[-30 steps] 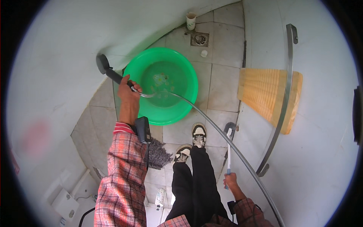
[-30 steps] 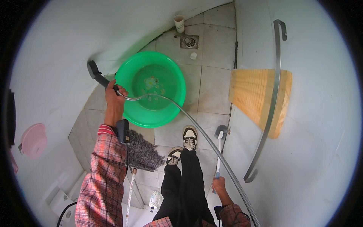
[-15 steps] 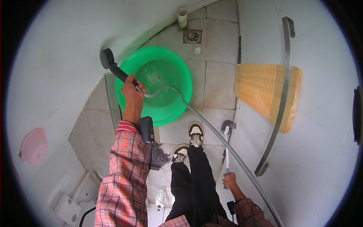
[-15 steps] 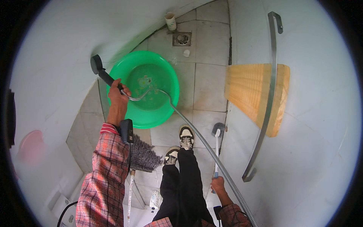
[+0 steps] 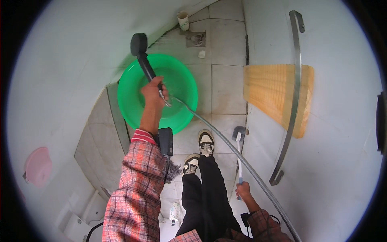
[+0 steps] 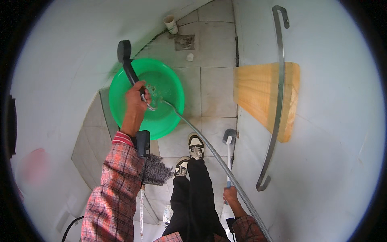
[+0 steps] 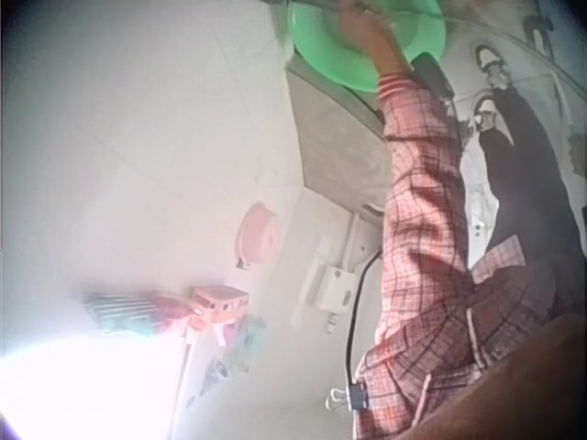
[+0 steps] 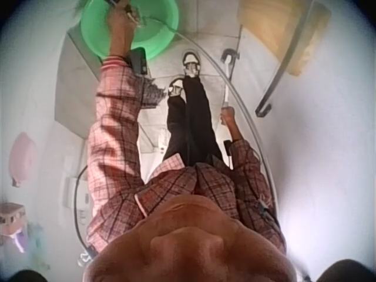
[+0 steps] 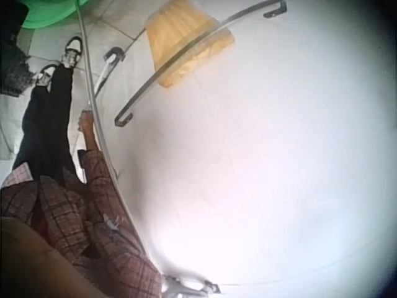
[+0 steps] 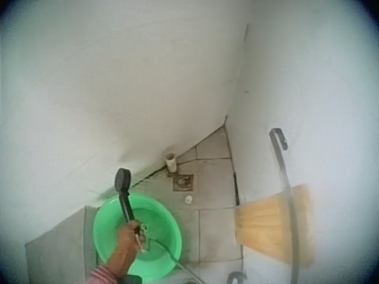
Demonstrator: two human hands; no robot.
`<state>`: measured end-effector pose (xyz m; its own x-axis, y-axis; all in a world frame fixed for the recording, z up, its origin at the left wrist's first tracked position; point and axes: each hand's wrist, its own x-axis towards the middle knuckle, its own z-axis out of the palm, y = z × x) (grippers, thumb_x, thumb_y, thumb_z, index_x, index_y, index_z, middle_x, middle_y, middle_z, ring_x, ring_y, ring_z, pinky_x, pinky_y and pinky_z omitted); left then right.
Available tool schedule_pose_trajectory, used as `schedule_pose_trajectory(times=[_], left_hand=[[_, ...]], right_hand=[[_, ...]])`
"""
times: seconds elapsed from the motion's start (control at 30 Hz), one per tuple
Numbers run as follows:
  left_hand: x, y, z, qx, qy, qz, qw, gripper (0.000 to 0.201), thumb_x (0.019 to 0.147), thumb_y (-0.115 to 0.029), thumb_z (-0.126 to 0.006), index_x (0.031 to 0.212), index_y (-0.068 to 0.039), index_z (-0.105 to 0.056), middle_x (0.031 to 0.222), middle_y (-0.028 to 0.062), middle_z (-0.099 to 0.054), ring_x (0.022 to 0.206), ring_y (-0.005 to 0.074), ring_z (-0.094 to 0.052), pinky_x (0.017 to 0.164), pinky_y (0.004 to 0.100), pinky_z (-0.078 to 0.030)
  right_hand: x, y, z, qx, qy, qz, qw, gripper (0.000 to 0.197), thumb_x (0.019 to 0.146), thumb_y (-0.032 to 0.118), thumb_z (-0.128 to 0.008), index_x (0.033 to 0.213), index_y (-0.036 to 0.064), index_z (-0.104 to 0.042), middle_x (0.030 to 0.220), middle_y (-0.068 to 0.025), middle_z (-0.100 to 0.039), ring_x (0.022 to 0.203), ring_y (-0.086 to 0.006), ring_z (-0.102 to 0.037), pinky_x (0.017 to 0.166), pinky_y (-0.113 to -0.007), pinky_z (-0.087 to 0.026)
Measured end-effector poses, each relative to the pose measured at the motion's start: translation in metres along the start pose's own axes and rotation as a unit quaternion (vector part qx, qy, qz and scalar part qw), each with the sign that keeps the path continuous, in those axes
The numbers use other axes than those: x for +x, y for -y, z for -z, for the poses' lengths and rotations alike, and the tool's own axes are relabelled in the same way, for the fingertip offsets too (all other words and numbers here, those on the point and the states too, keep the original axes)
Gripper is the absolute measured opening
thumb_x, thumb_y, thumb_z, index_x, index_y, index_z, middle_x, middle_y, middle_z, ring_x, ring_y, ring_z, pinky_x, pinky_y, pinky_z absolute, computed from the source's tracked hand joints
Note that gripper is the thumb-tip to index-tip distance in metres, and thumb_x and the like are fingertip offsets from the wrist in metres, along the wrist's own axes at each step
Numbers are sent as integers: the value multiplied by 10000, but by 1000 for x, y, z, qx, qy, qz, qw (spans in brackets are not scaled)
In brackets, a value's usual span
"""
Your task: Scrubbing the bathroom floor and walls with a brush and rinsing with water from a handheld shower head.
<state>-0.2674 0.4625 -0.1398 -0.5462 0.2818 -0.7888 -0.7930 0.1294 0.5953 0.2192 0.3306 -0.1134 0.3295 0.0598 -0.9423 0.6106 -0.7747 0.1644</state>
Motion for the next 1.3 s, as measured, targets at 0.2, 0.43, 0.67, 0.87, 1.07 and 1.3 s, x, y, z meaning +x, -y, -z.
schedule_pose_trajectory(times=[0.2, 0.43, 0.67, 0.87, 1.07, 1.3], left_hand=[[-31, 33, -56, 106, 42, -34, 993, 180, 696, -137, -652, 692, -43, -499, 507, 45, -478, 339, 132, -416, 300, 273, -297], [-50, 67, -93, 238, 107, -128, 957, 215, 684, -161, -688, 675, -36, -514, 511, 16, -464, 351, 96, -381, 315, 256, -267], [-81, 101, -128, 328, 169, -185, 911, 299, 689, -270, -705, 803, -8, -616, 552, 32, -490, 522, 133, -455, 514, 293, -375], [-105, 125, -106, 452, 178, -276, 830, 320, 656, -192, -752, 891, -10, -634, 635, 36, -578, 580, 131, -508, 550, 269, -408], [-95, 108, -102, 461, 189, -329, 802, 353, 590, -147, -786, 881, -8, -641, 652, 63, -584, 611, 127, -534, 610, 264, -446], [-63, 63, -110, 474, 307, -243, 788, 285, 558, -178, -762, 787, -38, -664, 596, 123, -573, 571, 226, -552, 582, 326, -433]], right_hand=[[1, -4, 3, 19, -23, 5, 1000, 154, 814, 142, -504, 810, -11, -489, 581, -104, -490, 390, -192, -461, 330, -390, -368], [-9, 3, -7, 34, -7, -23, 999, 148, 798, 129, -497, 806, -19, -497, 570, -114, -489, 385, -201, -461, 323, -393, -364], [-1, -8, -2, 60, -13, 12, 998, 142, 786, 131, -499, 771, -10, -498, 568, -112, -489, 384, -197, -460, 326, -389, -366], [-3, -9, -5, 71, -4, 9, 997, 148, 781, 143, -506, 815, -1, -487, 574, -95, -487, 395, -189, -463, 332, -384, -372], [5, -10, -5, 60, -6, 21, 998, 154, 794, 147, -506, 834, -1, -484, 592, -100, -492, 408, -191, -468, 334, -392, -377], [0, -4, -6, 44, 11, -9, 999, 154, 804, 144, -524, 815, -7, -499, 599, -108, -498, 415, -200, -475, 350, -401, -391]])
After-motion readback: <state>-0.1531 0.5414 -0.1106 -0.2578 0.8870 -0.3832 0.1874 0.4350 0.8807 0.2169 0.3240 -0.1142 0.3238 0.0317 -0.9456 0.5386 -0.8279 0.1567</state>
